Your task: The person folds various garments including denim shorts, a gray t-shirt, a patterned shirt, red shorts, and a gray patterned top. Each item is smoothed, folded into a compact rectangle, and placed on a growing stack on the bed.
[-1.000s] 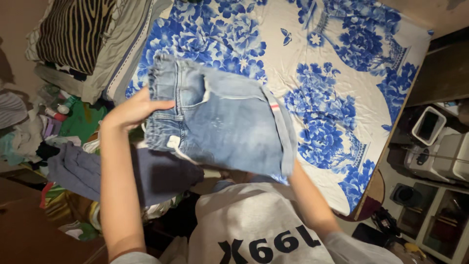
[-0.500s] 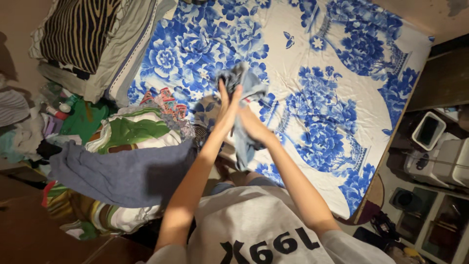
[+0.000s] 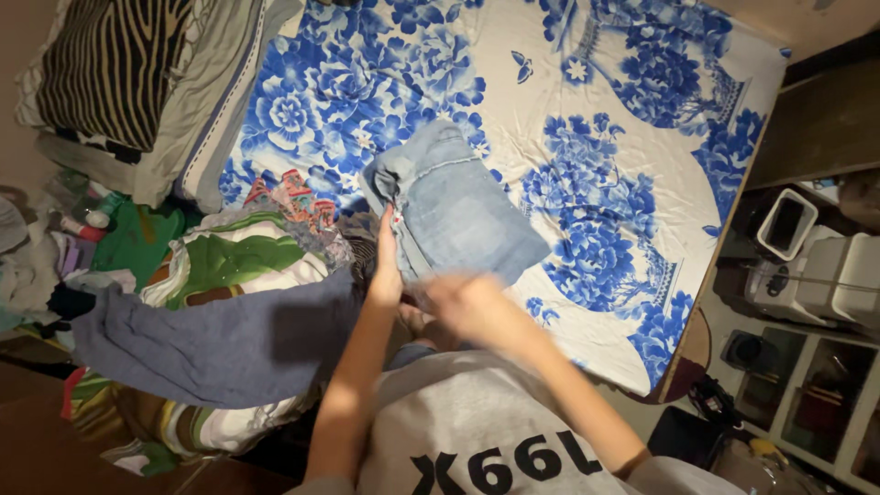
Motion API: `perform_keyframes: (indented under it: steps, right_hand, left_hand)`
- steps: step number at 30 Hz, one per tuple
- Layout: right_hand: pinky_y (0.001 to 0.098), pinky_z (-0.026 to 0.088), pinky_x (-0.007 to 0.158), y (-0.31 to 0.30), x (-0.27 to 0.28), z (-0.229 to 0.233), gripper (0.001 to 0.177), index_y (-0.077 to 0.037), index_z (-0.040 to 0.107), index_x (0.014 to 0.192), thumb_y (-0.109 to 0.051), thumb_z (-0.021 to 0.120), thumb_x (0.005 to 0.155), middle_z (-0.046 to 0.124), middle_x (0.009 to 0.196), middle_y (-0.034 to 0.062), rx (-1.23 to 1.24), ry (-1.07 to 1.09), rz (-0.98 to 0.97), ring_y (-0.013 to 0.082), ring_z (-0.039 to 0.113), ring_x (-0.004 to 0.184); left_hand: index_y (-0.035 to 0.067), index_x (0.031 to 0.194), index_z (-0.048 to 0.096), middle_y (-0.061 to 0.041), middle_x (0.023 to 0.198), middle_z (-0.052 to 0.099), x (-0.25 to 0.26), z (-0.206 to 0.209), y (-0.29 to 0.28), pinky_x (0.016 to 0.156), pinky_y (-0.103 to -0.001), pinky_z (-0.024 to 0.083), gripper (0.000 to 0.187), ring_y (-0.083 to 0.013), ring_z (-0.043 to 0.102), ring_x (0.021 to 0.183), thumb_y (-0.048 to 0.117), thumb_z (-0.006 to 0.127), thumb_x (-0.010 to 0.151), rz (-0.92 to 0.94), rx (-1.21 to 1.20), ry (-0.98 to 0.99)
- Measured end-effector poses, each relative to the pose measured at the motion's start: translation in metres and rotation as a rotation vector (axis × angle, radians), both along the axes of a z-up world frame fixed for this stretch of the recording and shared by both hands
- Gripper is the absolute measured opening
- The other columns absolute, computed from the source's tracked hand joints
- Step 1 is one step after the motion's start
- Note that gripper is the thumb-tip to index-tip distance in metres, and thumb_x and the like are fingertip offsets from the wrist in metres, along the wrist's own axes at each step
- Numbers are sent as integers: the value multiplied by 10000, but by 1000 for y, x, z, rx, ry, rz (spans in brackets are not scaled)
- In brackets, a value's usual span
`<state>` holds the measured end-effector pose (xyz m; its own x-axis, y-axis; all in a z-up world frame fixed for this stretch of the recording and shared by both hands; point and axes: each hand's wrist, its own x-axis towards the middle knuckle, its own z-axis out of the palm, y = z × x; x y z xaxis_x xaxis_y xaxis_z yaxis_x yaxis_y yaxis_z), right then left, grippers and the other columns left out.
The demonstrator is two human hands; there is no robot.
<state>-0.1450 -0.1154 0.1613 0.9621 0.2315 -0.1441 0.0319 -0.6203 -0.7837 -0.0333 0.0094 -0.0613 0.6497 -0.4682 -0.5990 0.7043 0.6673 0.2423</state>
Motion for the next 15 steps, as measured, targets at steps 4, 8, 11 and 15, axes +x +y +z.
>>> perform_keyframes:
  steps: [4,8,11,15]
  right_hand:
    - [401,476,1068,-56,28,-12,436,-55,645,1335,-336,645,1002,669,1379,214,-131,-138,-303,358,628,1269]
    - [416,306,1190,-45,44,-57,929,-33,241,1612,-412,737,923,391,1582,280,216,82,-374,375,388,1477]
    - [426,273,1235,-45,44,-84,1087,-6,168,1616,-377,838,843,338,1616,290,230,-123,-429,386,350,1507]
    - [380,394,1123,-78,23,-114,1064,-13,141,1619,-217,793,803,433,1518,195,500,-29,-488,297,465,1349]
  left_hand:
    - [38,1365,611,-102,1321,672,-1,0,5,1019,-336,492,584,-199,639,1175,491,539,1004,-61,393,-249]
    - [2,1392,608,-171,1301,683,-25,37,-32,1030,-342,479,512,-202,622,1176,407,503,1097,-245,805,-833]
    - [50,1503,501,-154,1489,593,-31,67,-20,916,-287,507,484,-159,624,930,330,396,1122,-325,900,-1186]
    - [177,1674,288,-83,1379,681,-15,74,17,646,-259,574,695,-138,570,602,356,509,1040,-492,634,-963]
